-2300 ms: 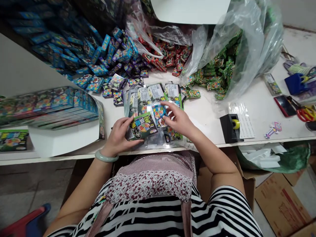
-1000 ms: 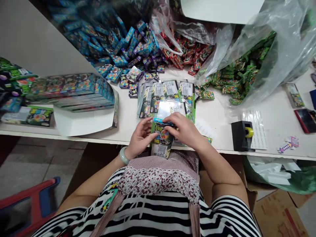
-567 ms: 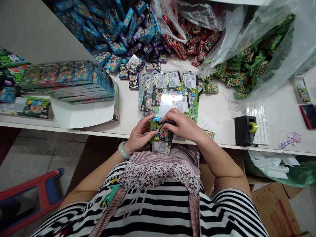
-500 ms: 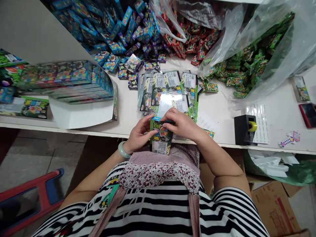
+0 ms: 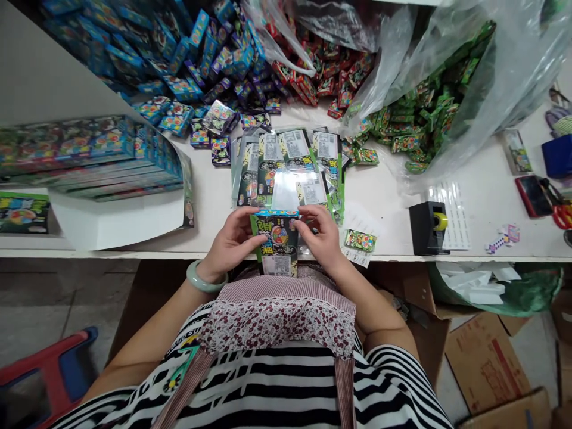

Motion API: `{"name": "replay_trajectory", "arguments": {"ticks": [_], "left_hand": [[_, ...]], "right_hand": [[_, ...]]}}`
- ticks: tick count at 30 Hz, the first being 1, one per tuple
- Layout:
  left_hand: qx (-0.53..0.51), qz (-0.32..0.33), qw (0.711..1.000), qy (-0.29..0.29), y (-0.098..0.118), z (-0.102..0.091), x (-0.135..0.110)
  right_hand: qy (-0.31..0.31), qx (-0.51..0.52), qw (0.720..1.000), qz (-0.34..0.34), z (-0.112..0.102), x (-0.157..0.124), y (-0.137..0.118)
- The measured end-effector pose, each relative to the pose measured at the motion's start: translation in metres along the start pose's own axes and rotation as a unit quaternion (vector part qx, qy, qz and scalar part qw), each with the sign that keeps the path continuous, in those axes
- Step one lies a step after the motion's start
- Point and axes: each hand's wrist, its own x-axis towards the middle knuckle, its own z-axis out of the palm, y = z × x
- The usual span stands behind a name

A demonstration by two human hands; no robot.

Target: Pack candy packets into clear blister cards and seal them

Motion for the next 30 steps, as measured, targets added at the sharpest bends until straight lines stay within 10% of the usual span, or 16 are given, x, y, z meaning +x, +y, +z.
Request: {"name": "replay_trajectory", "arguments": {"ticks": [13, 22, 30], "left_hand": [[0.019, 0.084, 0.978, 0.189, 0.01, 0.019, 0.016], [0.032, 0.108, 0.987, 0.118, 0.023, 0.008, 0.022], [0.052, 0.049, 0.99, 0.122, 0.046, 0.008, 0.037]], "right_hand": [[-0.075, 0.056, 0.996, -0.004, -0.007, 0.018, -0.015], [-0.143, 0.004, 0.987, -0.069, -0.01, 0.028, -0.035], [-0.199, 0.04, 0.976, 0.077, -0.004, 0.047, -0.052]]}}
